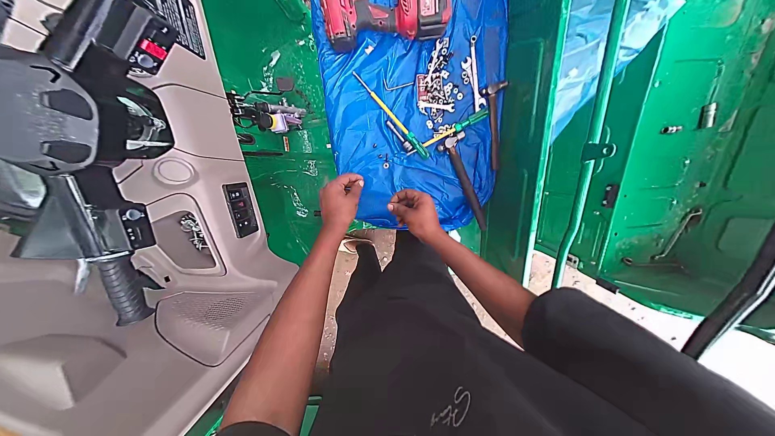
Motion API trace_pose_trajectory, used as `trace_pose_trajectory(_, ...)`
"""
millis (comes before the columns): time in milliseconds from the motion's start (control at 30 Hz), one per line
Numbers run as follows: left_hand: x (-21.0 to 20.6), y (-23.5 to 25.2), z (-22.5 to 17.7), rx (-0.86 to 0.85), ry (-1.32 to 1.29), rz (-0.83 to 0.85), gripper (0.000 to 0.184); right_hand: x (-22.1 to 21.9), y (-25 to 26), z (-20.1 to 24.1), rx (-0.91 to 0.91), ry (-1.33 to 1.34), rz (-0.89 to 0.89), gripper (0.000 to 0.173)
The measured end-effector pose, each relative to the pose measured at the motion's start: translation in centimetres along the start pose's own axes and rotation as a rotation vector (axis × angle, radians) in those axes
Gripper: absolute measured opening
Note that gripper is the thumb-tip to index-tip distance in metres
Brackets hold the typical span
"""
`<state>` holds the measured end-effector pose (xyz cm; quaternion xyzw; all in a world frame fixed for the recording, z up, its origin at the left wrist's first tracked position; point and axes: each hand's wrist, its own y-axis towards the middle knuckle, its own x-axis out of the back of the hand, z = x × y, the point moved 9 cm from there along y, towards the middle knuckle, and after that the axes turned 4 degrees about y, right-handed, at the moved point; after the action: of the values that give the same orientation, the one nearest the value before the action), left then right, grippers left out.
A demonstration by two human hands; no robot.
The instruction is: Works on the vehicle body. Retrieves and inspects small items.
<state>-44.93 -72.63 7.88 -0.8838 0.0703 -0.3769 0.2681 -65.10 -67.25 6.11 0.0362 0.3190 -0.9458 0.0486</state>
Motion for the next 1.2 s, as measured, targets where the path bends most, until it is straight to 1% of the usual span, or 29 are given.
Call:
trace_pose_trajectory(67, -1.0, 2.9, -1.3, 0.029, 0.078, 0.081, 0.024, 1.0, -0.5, -0.1, 0.007, 0.047, -0.036, 0.014)
trace_pose_trajectory(133, -1.8, 5.8, -2.9, 0.029, 0.165, 0.096, 0.026, 2.0, -0.8, -0.3, 0.029, 0.114, -0.067, 0.014)
trace_pose_trajectory(233, -3.1, 9.5, -4.9, -0.063, 0.349, 0.091, 0.028, 3.5, -1.7, -2.0, 0.024, 0.154, -0.131, 0.012)
trace_pose_trajectory(300, -4.6, 11.3, -5.8, -0.145, 0.454, 0.123, 0.030, 4.6, -2.3, -3.9, 0.004, 0.167, -0.168, 0.012)
trace_pose_trajectory(433, -6.7, 13.0, -6.8, -0.303, 0.626, 0.171, 0.024, 6.4, -3.2, -7.3, -0.032, 0.229, -0.204, 0.013)
trace_pose_trajectory(533, -6.9, 13.1, -6.7, -0.348, 0.708, 0.238, 0.024, 6.1, -2.9, -8.4, -0.024, 0.225, -0.176, 0.015)
trace_pose_trajectory(600, -6.1, 12.0, -6.5, -0.358, 0.686, 0.254, 0.026, 4.7, -2.8, -8.6, -0.003, 0.206, -0.154, 0.016)
trace_pose_trajectory(633, -4.9, 11.1, -6.7, -0.371, 0.609, 0.205, 0.027, 3.9, -2.8, -8.7, 0.005, 0.192, -0.147, 0.017)
trace_pose_trajectory(667, -3.1, 9.4, -7.0, -0.386, 0.483, 0.124, 0.027, 2.8, -2.9, -8.9, 0.002, 0.179, -0.131, 0.019)
trace_pose_trajectory(733, 1.8, 3.6, -7.6, -0.459, 0.149, -0.053, 0.022, -0.2, -3.4, -9.5, 0.007, 0.179, -0.075, 0.018)
trace_pose_trajectory(800, 5.6, -4.9, -6.9, -0.552, -0.128, -0.137, 0.020, -3.9, -4.4, -10.8, 0.010, 0.195, -0.006, 0.015)
trace_pose_trajectory(833, 6.7, -9.5, -5.6, -0.558, -0.226, -0.162, 0.020, -6.1, -5.1, -11.6, -0.002, 0.205, 0.030, 0.013)
trace_pose_trajectory(900, 6.5, -18.4, -0.9, -0.479, -0.359, -0.176, 0.023, -10.6, -7.0, -12.9, -0.037, 0.197, 0.105, 0.011)
trace_pose_trajectory(967, 4.3, -26.3, 5.1, -0.350, -0.399, -0.142, 0.027, -15.1, -9.5, -13.9, -0.051, 0.191, 0.179, 0.010)
trace_pose_trajectory(1033, 2.4, -32.3, 10.9, -0.315, -0.341, -0.097, 0.035, -19.4, -11.1, -14.1, -0.005, 0.188, 0.251, 0.015)
trace_pose_trajectory(1100, 1.8, -38.2, 16.2, -0.299, -0.222, -0.081, 0.038, -23.3, -13.0, -14.2, 0.034, 0.175, 0.275, 0.015)
trace_pose_trajectory(1167, 2.2, -42.9, 21.3, -0.247, -0.139, -0.162, 0.041, -27.0, -13.3, -13.6, 0.062, 0.172, 0.303, 0.016)
trace_pose_trajectory(1200, 2.6, -44.7, 23.7, -0.214, -0.139, -0.213, 0.043, -29.0, -12.9, -13.0, 0.069, 0.187, 0.323, 0.017)
